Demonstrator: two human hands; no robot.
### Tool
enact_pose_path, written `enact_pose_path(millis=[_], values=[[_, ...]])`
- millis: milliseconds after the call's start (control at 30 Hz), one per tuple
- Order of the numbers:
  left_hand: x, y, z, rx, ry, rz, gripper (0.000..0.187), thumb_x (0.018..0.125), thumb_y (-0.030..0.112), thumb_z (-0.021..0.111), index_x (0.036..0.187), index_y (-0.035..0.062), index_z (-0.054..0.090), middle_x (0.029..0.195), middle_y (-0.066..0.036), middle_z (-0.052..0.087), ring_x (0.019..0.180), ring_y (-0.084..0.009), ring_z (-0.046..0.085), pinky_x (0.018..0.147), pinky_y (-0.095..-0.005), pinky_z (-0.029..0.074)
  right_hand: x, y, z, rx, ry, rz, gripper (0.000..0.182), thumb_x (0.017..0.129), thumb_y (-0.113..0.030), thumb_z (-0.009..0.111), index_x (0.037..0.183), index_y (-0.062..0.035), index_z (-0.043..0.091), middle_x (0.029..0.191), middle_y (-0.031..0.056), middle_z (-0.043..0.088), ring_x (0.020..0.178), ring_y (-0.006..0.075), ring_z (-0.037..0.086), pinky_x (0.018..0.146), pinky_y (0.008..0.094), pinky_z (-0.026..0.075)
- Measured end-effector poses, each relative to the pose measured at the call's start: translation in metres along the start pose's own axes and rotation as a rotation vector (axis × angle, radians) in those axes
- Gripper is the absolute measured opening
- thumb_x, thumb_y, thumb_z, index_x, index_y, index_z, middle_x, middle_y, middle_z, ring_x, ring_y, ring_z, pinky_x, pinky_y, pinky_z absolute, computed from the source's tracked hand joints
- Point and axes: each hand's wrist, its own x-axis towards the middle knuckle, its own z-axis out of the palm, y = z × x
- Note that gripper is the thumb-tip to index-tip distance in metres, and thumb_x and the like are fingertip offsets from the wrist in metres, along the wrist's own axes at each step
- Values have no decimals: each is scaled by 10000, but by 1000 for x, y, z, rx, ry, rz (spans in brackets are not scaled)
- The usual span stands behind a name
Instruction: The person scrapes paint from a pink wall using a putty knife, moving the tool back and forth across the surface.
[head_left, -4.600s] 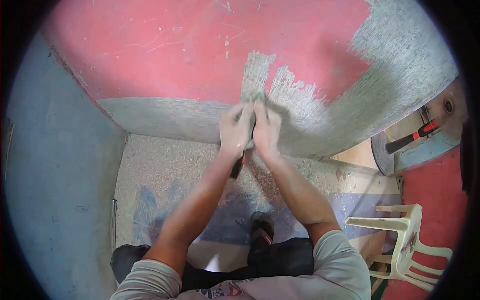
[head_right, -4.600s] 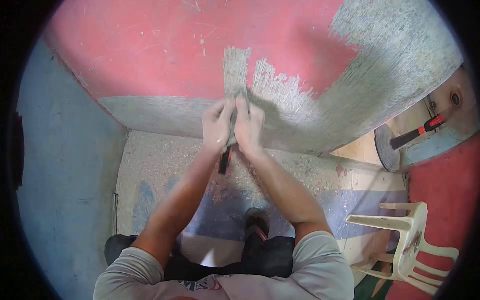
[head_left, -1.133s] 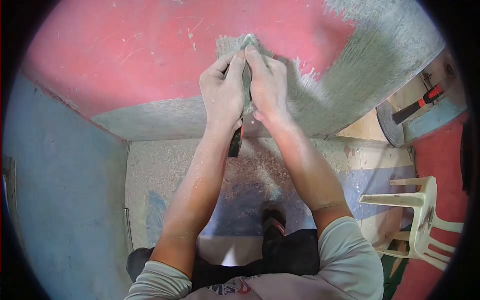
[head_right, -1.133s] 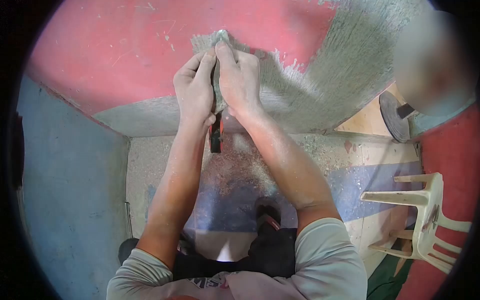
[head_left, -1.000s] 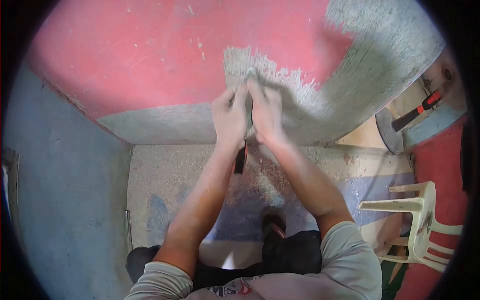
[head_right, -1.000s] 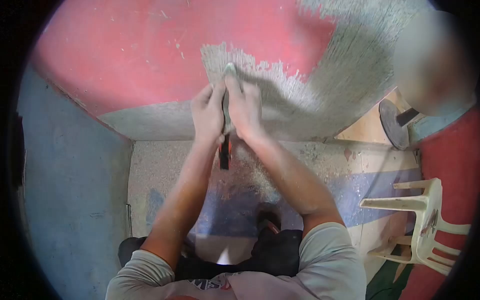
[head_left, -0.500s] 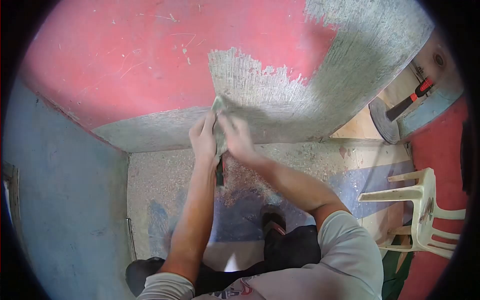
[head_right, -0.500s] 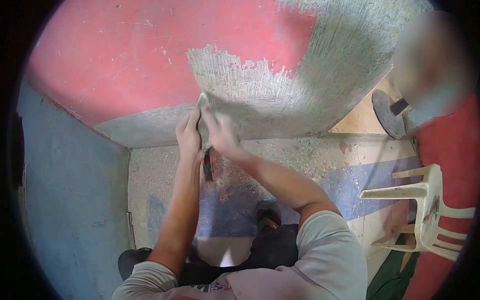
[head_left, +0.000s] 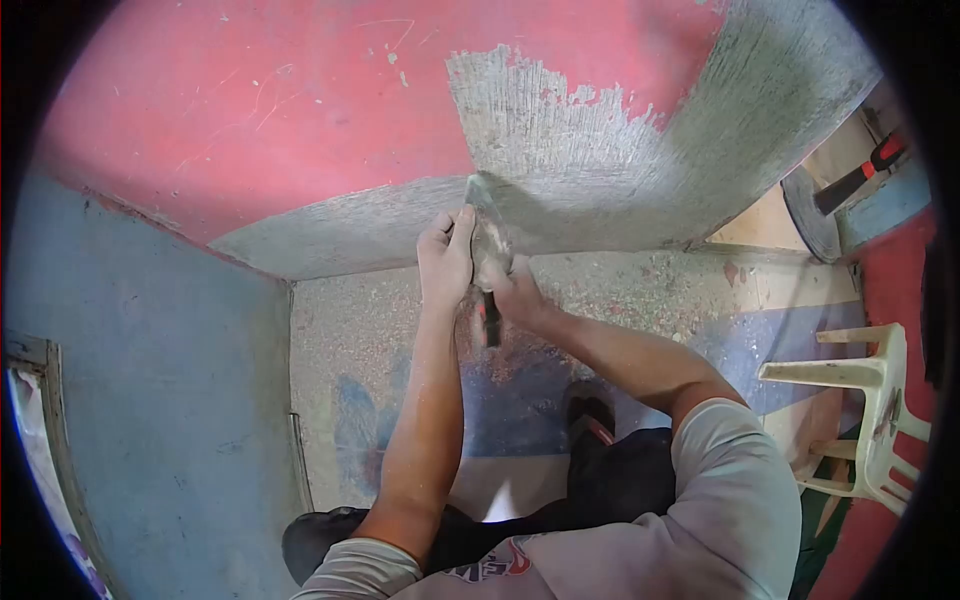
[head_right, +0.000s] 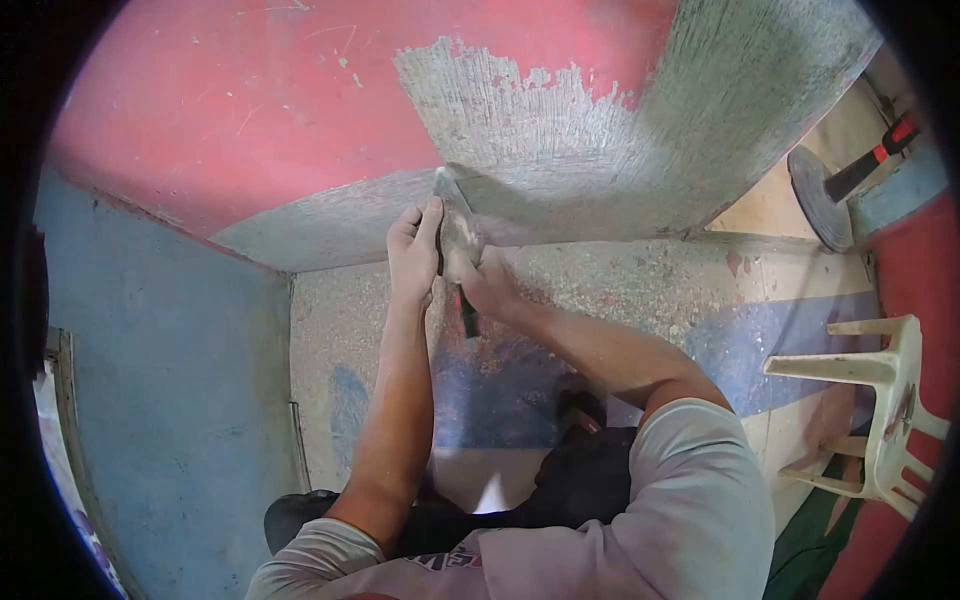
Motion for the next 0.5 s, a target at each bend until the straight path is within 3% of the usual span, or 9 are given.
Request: enact_pose_path(millis=[100, 133, 233, 333, 400, 500], values=[[-1, -12, -1, -173, -15, -16, 274, 1080, 224, 584, 980, 7, 718, 840, 28, 656, 767, -47, 535, 694, -243, 444, 10, 6, -7, -259, 155, -54, 422, 978, -377, 609, 940, 35, 694, 807, 158, 698, 764, 256, 657, 739, 437, 499], [-2, -16, -2, -201, -40, -36, 279, 1082, 233, 581, 990, 8, 717, 854, 17, 670, 773, -49, 550, 695, -246, 456, 8, 2, -3, -178, 156, -184, 448, 976, -388, 602, 964, 50, 696, 769, 157, 690, 736, 262, 661, 747, 434, 502], [-1, -21, -2, -284, -109, -108, 291, 1090, 255, 562, 1041, 6, 703, 914, -37, 709, 809, -86, 615, 715, -271, 510, -2, -24, -5, -203, 8, -135, 458, 980, -387, 601, 986, 61, 699, 819, 187, 706, 800, 291, 678, 792, 453, 502], [0, -24, 1, -415, -133, -206, 297, 1098, 258, 531, 1121, -6, 665, 981, -122, 733, 857, -168, 692, 754, -322, 582, 11, 12, 9, -124, 69, -151, 425, 992, -358, 592, 1010, 54, 698, 832, 187, 709, 822, 294, 688, 783, 443, 509], [0, -23, 4, -562, -110, -252, 302, 1099, 256, 520, 1162, -15, 636, 991, -159, 737, 863, -204, 712, 759, -349, 603, 9, 18, 16, -139, 145, -283, 387, 993, -327, 587, 1030, 43, 695, 853, 191, 715, 831, 305, 695, 793, 443, 514], [1, -19, 1, -551, -240, -314, 313, 1096, 273, 523, 1186, -14, 610, 962, -160, 735, 828, -219, 713, 729, -347, 603, 10, 8, 22, -25, 225, -417, 348, 994, -288, 582, 1059, 38, 688, 892, 219, 721, 846, 336, 706, 814, 447, 521]])
